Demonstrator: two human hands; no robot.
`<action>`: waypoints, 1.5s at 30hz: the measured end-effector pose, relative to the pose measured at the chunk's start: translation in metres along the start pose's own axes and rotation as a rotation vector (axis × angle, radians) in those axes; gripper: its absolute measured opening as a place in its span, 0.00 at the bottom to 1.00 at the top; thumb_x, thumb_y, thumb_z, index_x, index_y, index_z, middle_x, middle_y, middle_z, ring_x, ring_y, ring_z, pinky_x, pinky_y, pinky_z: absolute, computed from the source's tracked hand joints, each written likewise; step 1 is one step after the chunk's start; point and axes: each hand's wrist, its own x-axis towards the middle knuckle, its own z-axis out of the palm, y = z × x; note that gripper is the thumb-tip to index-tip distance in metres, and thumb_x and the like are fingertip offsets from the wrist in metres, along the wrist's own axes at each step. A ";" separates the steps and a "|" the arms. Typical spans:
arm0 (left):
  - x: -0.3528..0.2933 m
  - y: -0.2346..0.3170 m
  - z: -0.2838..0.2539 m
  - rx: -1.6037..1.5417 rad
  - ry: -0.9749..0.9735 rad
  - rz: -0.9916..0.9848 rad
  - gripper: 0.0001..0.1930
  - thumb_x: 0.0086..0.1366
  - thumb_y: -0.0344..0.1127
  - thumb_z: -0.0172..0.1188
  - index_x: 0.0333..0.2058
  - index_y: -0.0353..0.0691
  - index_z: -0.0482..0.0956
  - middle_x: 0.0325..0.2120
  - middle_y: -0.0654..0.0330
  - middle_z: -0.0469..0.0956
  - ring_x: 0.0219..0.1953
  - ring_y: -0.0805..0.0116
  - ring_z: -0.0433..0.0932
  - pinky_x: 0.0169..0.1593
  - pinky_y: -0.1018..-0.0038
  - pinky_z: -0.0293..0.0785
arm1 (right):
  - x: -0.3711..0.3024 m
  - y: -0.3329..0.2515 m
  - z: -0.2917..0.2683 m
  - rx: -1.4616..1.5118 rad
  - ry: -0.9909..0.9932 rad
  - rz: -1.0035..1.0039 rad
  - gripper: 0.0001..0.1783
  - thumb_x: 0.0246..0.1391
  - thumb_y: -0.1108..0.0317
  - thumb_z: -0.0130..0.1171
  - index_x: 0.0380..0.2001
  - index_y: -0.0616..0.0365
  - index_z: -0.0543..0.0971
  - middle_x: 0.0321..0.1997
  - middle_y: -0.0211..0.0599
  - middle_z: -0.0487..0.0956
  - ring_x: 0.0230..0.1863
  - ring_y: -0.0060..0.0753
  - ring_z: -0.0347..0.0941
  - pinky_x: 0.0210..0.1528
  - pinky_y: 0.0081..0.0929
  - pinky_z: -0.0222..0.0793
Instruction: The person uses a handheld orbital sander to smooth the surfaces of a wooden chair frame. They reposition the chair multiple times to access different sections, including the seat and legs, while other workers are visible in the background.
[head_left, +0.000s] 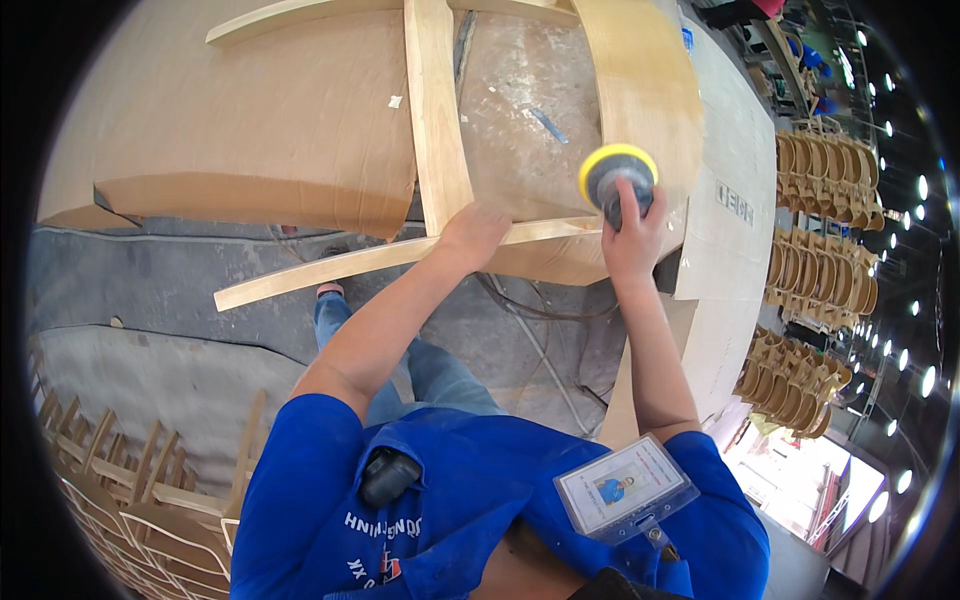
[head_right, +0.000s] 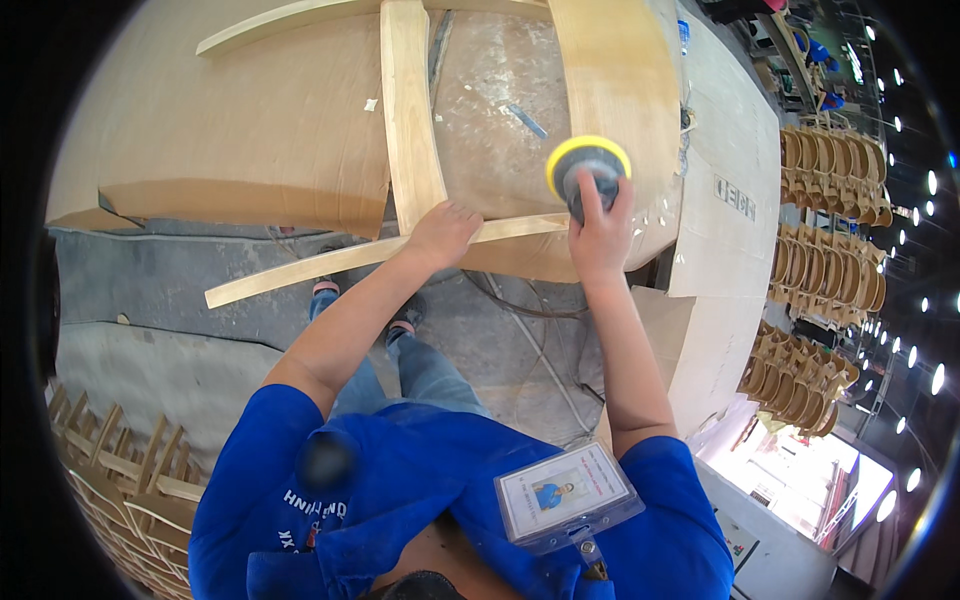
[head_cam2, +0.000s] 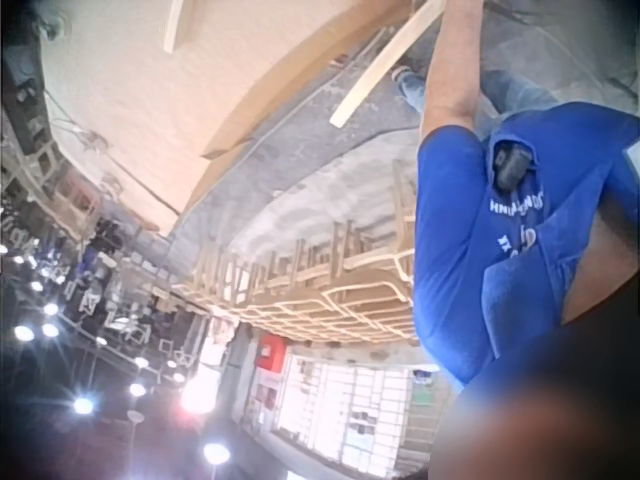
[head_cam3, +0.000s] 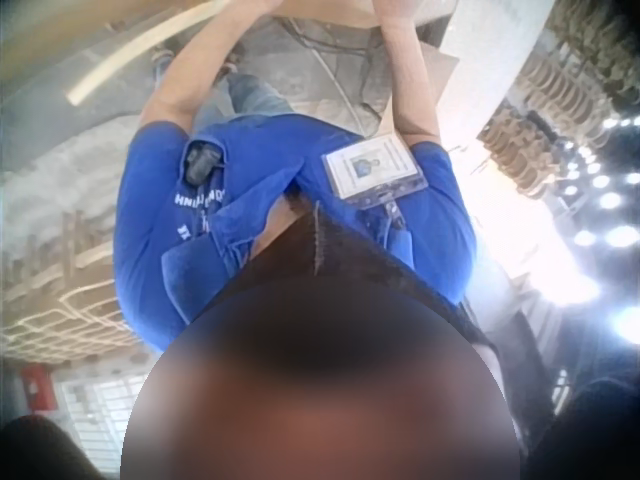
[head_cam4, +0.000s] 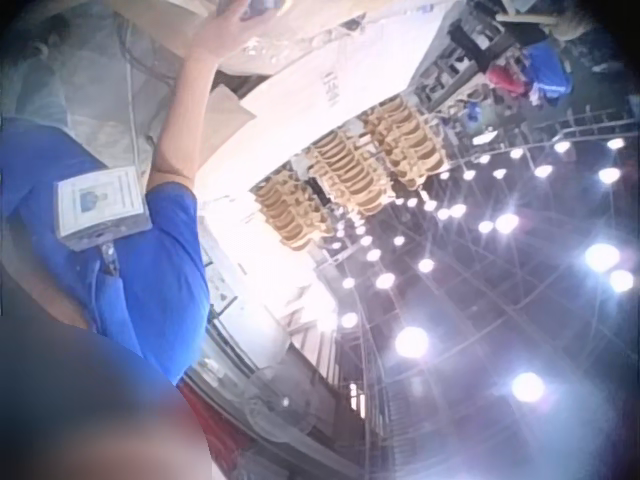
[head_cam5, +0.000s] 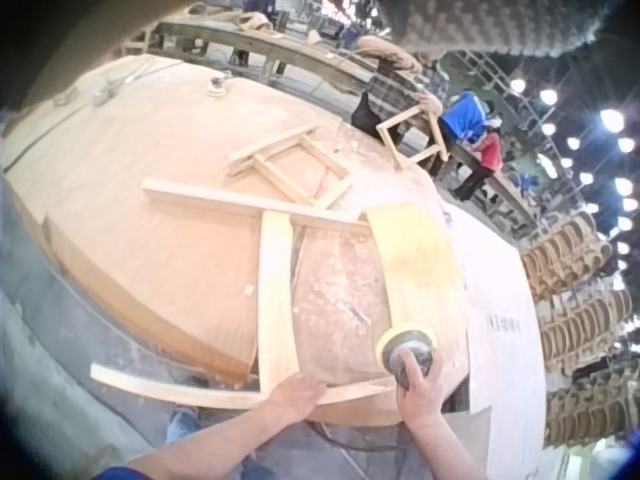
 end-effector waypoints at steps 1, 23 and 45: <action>0.000 0.000 -0.001 -0.005 0.009 0.000 0.07 0.57 0.28 0.51 0.35 0.40 0.75 0.34 0.56 0.79 0.44 0.60 0.77 0.53 0.66 0.66 | -0.017 0.003 0.003 0.006 0.031 -0.013 0.39 0.36 0.78 0.65 0.57 0.38 0.73 0.58 0.56 0.63 0.54 0.64 0.68 0.50 0.48 0.72; 0.003 -0.001 0.000 0.013 -0.045 -0.011 0.09 0.55 0.27 0.54 0.36 0.39 0.75 0.35 0.56 0.78 0.46 0.61 0.77 0.55 0.67 0.65 | 0.232 -0.018 0.007 -0.218 -0.302 0.114 0.34 0.51 0.65 0.64 0.61 0.29 0.65 0.57 0.49 0.66 0.49 0.58 0.75 0.50 0.45 0.74; 0.004 0.001 -0.003 0.003 -0.094 -0.030 0.09 0.59 0.28 0.49 0.37 0.39 0.76 0.37 0.56 0.80 0.46 0.62 0.77 0.55 0.67 0.65 | 0.120 -0.007 -0.021 -0.155 -0.207 -0.028 0.37 0.46 0.71 0.67 0.60 0.31 0.67 0.59 0.50 0.64 0.48 0.60 0.74 0.46 0.46 0.75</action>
